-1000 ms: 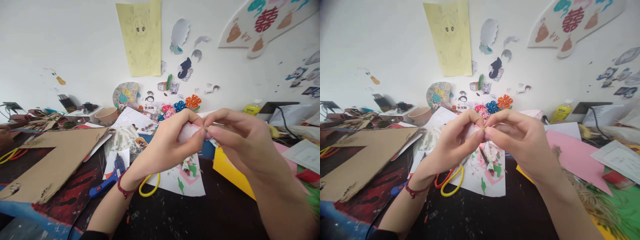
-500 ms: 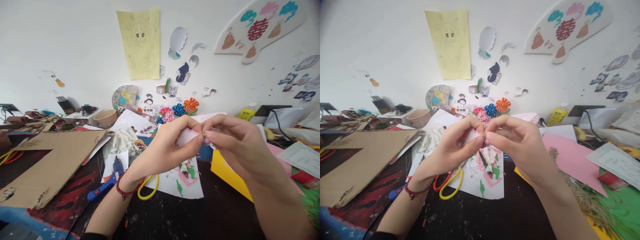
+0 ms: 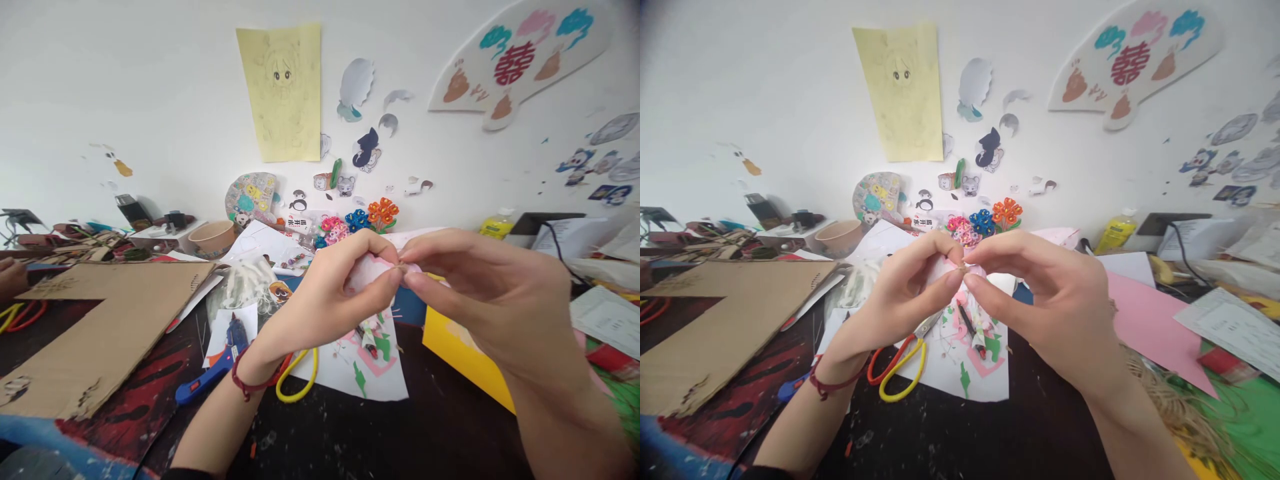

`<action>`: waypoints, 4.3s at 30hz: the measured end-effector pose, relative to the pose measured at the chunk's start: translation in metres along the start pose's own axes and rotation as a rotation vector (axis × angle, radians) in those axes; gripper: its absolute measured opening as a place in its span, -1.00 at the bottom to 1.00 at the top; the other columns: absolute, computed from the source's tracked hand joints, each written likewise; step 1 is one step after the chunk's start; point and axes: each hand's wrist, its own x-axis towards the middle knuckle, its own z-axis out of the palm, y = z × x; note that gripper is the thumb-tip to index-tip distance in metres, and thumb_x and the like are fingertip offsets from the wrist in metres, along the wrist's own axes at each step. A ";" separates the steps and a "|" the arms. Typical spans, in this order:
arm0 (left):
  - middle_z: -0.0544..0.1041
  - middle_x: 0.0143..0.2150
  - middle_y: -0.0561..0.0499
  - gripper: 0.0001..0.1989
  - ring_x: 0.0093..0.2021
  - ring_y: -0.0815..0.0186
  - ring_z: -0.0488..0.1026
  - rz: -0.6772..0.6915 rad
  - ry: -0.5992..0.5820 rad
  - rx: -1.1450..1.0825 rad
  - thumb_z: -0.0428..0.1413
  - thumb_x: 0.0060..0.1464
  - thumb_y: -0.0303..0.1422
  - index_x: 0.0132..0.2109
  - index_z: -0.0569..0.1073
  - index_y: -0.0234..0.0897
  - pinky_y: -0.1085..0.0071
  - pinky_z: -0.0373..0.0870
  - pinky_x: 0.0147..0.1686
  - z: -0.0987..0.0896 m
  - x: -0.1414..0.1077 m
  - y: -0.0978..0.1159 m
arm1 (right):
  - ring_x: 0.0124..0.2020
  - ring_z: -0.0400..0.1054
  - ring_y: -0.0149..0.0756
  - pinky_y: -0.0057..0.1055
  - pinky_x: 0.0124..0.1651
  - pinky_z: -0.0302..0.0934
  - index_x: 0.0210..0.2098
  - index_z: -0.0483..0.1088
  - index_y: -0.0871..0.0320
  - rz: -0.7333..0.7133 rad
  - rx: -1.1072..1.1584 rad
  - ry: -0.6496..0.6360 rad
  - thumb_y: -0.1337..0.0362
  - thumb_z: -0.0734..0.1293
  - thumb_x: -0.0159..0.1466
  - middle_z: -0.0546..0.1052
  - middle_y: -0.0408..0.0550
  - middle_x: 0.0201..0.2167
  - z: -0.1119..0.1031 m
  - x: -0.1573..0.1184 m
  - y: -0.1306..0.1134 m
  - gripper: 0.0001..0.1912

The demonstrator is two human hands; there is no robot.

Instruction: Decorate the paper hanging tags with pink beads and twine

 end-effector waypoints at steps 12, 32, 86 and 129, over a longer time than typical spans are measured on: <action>0.31 -0.39 0.10 -0.90 -0.47 0.51 0.20 0.000 -0.006 0.013 0.08 0.27 -0.34 -0.19 0.35 -0.28 0.51 0.16 -0.52 0.000 -0.001 0.000 | -0.16 0.49 -0.29 -0.34 -0.04 0.44 -0.26 0.54 0.07 -0.030 -0.003 -0.011 0.40 0.46 0.18 0.58 -0.12 -0.24 0.000 -0.001 -0.002 -0.85; 0.36 -0.32 0.05 -0.90 -0.41 0.48 0.25 0.000 -0.006 0.027 0.08 0.28 -0.33 -0.18 0.36 -0.29 0.49 0.21 -0.46 -0.001 -0.001 0.000 | -0.16 0.50 -0.29 -0.34 -0.03 0.44 -0.24 0.53 0.07 -0.053 -0.064 0.023 0.42 0.46 0.17 0.57 -0.11 -0.23 0.002 -0.003 -0.007 -0.82; 0.37 -0.37 0.09 -0.93 -0.44 0.47 0.26 0.002 0.005 0.032 0.12 0.24 -0.38 -0.18 0.37 -0.26 0.50 0.24 -0.46 -0.001 -0.003 0.002 | -0.10 0.47 -0.15 -0.08 0.02 0.35 -0.24 0.53 -0.04 -0.229 -0.375 0.085 0.37 0.45 0.19 0.59 -0.13 -0.18 0.003 -0.005 -0.011 -0.82; 0.27 -0.49 0.16 -0.85 -0.55 0.56 0.15 -0.224 -0.092 -0.389 0.17 0.22 -0.32 -0.18 0.38 -0.31 0.59 0.14 -0.60 -0.002 -0.001 0.003 | -0.18 0.48 -0.27 -0.26 -0.07 0.37 -0.20 0.55 0.00 -0.126 -0.241 0.001 0.36 0.46 0.18 0.60 -0.18 -0.21 -0.006 -0.003 -0.009 -0.80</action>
